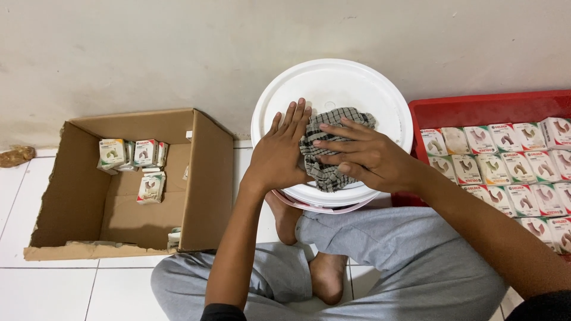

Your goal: Cleaning small product boxes with a cloth and transferring them from a red crate to a cardboard box.

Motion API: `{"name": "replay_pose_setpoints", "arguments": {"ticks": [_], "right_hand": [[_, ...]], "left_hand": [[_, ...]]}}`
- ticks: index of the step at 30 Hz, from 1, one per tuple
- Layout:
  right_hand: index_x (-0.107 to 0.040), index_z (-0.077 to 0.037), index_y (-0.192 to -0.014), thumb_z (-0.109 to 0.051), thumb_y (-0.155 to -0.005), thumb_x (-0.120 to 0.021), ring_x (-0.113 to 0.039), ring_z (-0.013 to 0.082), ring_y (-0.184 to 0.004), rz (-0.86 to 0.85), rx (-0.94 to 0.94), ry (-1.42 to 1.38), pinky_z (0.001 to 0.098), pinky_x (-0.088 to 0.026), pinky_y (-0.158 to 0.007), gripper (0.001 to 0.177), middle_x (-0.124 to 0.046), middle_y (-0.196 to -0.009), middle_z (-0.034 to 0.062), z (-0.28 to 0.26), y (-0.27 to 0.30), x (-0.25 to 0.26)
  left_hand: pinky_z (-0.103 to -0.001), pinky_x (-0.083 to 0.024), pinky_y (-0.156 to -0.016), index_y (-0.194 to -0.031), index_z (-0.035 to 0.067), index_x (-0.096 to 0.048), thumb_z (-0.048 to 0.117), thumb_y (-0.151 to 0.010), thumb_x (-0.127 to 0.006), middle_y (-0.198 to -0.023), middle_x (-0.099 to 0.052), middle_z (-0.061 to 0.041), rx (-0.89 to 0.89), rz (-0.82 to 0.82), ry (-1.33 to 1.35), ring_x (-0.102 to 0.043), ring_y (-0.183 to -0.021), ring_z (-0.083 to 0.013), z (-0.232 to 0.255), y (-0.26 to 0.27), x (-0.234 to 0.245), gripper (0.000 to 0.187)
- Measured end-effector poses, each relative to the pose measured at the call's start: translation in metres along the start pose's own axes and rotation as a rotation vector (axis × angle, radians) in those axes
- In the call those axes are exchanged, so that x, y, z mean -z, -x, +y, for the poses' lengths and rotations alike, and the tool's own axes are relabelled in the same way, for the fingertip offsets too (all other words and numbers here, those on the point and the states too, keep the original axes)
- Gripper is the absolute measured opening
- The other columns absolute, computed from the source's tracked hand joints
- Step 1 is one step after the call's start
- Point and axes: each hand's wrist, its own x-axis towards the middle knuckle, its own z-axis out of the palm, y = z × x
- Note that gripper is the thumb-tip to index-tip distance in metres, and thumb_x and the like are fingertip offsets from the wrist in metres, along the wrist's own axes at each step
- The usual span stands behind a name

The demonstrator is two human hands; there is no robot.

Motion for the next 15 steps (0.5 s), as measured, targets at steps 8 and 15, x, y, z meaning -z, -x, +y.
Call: {"name": "replay_pose_setpoints", "arguments": {"ticks": [8,15], "right_hand": [[-0.052,-0.008,-0.128,-0.028,-0.093,-0.048,-0.033,0.0362,-0.13,0.074,-0.231,0.115,0.0512,-0.02,-0.107,0.04,-0.046,-0.135,0.0149,0.001,-0.0042,-0.0015],[-0.06,-0.01,-0.119,-0.029,-0.09,-0.053,-0.038,0.0352,-0.127,0.052,-0.086,0.133,0.0505,-0.024,-0.106,0.036,-0.054,-0.128,0.0124,-0.0015,-0.004,-0.003]], "left_hand": [[-0.045,-0.008,-0.113,-0.141,-0.002,-0.02,0.071,-0.06,-0.059,-0.15,-0.013,-0.018,-0.006,-0.02,0.039,-0.013,-0.139,-0.0306,0.0007,-0.0022,0.0017,0.115],[-0.045,-0.009,-0.113,-0.143,-0.002,-0.015,0.064,-0.056,-0.067,-0.15,-0.013,-0.019,-0.008,0.003,0.004,-0.012,-0.139,-0.0323,-0.0001,-0.001,-0.0009,0.121]]}}
